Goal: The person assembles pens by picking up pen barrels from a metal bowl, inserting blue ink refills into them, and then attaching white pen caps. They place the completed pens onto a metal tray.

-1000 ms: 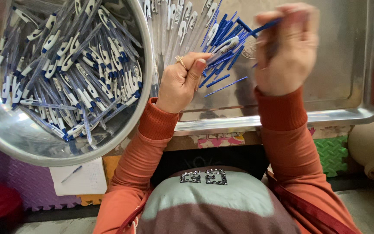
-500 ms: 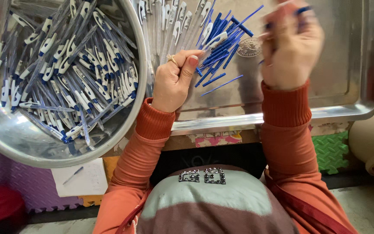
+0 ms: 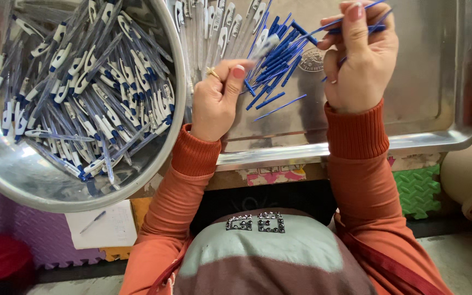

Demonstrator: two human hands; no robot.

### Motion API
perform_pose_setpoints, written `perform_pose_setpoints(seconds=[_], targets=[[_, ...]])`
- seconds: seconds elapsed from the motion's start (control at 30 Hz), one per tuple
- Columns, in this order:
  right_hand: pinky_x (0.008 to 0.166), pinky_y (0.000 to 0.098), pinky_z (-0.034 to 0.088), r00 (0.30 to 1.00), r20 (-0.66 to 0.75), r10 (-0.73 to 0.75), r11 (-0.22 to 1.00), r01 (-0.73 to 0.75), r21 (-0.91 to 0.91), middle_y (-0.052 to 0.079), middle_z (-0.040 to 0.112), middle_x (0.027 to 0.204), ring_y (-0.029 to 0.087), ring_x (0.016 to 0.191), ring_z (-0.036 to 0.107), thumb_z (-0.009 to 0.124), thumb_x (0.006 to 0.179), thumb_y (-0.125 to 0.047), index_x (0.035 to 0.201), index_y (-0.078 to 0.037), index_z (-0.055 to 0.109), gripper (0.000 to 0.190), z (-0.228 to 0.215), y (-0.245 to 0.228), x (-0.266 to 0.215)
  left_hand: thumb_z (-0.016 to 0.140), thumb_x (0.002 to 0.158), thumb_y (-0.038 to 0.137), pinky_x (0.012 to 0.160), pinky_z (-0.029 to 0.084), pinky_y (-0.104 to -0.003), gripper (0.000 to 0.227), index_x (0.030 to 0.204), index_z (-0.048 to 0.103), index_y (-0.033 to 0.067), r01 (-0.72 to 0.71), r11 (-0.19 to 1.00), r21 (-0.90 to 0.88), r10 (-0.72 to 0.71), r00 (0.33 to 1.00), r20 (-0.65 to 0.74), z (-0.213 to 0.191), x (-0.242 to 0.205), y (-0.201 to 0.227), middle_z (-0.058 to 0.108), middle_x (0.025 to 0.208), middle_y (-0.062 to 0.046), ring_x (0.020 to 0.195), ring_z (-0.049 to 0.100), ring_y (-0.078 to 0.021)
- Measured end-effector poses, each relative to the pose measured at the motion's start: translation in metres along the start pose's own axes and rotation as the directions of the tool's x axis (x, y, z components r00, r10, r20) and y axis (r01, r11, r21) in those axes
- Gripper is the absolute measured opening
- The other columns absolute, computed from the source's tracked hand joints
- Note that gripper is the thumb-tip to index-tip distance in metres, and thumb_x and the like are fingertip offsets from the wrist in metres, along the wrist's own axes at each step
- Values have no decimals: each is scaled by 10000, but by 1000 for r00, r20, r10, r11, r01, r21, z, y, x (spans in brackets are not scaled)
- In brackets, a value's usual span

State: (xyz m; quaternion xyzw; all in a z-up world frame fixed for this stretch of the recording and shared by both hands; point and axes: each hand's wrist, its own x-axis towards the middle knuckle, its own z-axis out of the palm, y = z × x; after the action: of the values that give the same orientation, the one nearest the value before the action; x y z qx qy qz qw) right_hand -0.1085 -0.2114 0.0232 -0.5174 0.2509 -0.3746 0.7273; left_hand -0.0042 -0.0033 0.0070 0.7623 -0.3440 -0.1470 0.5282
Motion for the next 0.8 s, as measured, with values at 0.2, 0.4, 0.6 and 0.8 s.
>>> perform_pose_setpoints(seconds=[0.2, 0.4, 0.6, 0.8], targets=[[597, 219, 569, 967, 240, 88, 987, -52, -152, 171, 753, 972, 172, 673, 704, 677, 1096, -183, 1075, -65, 596, 145, 14, 10, -13, 618, 973, 600, 500, 302, -215, 507, 1205, 710, 159, 131, 983, -131, -126, 991, 43, 4, 0, 1, 384, 643, 133, 548, 350, -29], [600, 271, 618, 961, 230, -152, 933, 217, -288, 173, 697, 931, 194, 713, 693, 603, 1155, -53, 1142, -39, 587, 24, 16, 4, -12, 669, 1019, 428, 572, 422, -181, 278, 1022, 709, 153, 146, 970, -193, -142, 989, 34, 5, 1, -4, 656, 785, 91, 647, 515, -12], [505, 213, 541, 945, 327, 18, 760, 200, -619, 95, 721, 917, 117, 604, 661, 728, 1064, -28, 1373, -4, 601, 335, 5, 11, -4, 666, 1036, 383, 588, 412, -211, 227, 1005, 703, 161, 88, 992, -93, -94, 993, -71, 4, 3, -8, 621, 786, 101, 663, 484, -33], [560, 285, 455, 822, 563, -83, 613, 488, -621, 76, 685, 1020, 130, 653, 517, 714, 1127, -94, 1331, -25, 710, 215, 12, 9, -10, 634, 1003, 516, 523, 349, -218, 344, 987, 715, 183, 145, 988, -57, -146, 989, -13, 3, 3, -2, 550, 679, 122, 591, 459, -22]])
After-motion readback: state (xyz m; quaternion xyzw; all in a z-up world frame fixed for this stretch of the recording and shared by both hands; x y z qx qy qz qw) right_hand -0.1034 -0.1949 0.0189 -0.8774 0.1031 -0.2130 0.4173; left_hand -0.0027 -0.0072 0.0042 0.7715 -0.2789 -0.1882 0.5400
